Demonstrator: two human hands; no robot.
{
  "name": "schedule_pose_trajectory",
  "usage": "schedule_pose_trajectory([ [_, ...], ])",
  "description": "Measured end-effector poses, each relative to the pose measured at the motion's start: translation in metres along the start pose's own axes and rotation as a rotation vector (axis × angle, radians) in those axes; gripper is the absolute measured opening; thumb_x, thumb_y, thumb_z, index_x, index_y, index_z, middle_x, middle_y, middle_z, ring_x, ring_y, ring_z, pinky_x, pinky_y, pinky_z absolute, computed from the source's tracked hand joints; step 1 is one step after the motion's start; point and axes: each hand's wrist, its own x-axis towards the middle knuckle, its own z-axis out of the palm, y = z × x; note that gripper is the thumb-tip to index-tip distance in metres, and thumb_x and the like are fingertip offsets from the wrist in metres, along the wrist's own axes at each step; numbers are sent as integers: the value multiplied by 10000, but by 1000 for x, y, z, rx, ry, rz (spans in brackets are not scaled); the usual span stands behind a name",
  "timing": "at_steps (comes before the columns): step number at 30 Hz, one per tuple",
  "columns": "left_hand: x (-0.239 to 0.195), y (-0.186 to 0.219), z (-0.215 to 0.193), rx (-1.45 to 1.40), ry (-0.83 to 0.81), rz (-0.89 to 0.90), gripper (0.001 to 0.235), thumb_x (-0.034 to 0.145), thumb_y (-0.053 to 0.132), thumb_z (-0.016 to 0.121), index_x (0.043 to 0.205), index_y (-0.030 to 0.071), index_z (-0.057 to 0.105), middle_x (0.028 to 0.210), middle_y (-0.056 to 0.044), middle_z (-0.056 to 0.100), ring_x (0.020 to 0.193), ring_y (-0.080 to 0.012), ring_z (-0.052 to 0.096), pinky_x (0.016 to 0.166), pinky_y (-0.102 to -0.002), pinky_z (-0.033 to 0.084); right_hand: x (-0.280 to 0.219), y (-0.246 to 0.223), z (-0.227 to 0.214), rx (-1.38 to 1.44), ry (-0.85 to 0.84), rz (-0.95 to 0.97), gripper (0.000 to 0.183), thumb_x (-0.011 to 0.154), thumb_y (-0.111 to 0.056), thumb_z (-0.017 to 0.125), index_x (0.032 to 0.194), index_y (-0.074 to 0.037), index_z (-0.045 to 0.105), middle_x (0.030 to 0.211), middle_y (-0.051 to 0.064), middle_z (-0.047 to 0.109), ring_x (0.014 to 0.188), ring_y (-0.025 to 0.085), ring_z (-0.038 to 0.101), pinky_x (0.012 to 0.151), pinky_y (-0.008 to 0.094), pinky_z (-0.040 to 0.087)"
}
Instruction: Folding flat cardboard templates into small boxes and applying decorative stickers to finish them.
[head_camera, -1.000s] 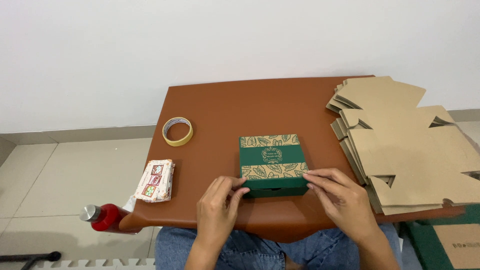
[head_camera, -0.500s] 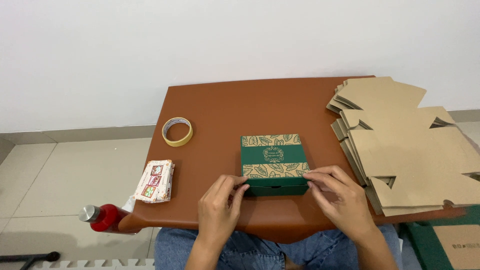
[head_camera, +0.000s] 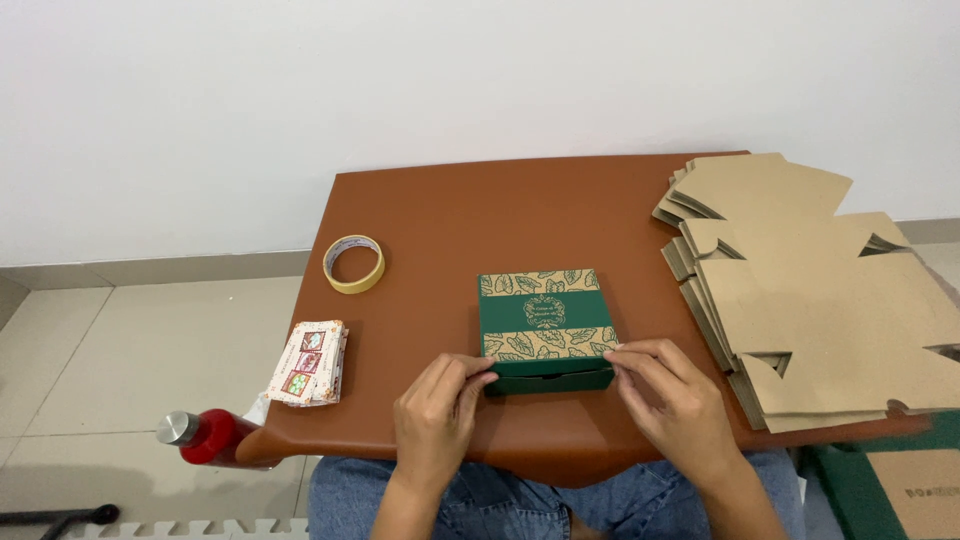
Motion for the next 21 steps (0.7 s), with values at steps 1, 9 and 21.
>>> schedule_pose_trajectory([
  [1, -1, 1, 1, 0, 0, -1, 114, 783, 38, 764, 885, 82, 735, 819, 4, 745, 550, -92, 601, 495, -238, 490, -1, 1, 0, 0, -1, 0, 305, 724, 42, 737, 1013, -57, 744, 1038, 38, 708, 832, 147, 710, 723, 264, 597],
  [9, -8, -12, 12, 78, 125, 214, 210, 763, -27, 765, 951, 61, 733, 853, -29, 724, 651, -124, 640, 545, -247, 523, -5, 12, 4, -8, 26, -109, 250, 719, -14, 794, 966, -33, 757, 1051, 83, 732, 857, 167, 728, 738, 261, 622],
  [21, -9, -23, 13, -49, 40, 114, 171, 784, -3, 760, 938, 70, 756, 831, -29, 715, 603, -101, 618, 503, -218, 531, -3, 10, 8, 16, 52, -73, 222, 702, 47, 775, 904, -47, 775, 963, 65, 738, 724, 125, 664, 505, 221, 509],
])
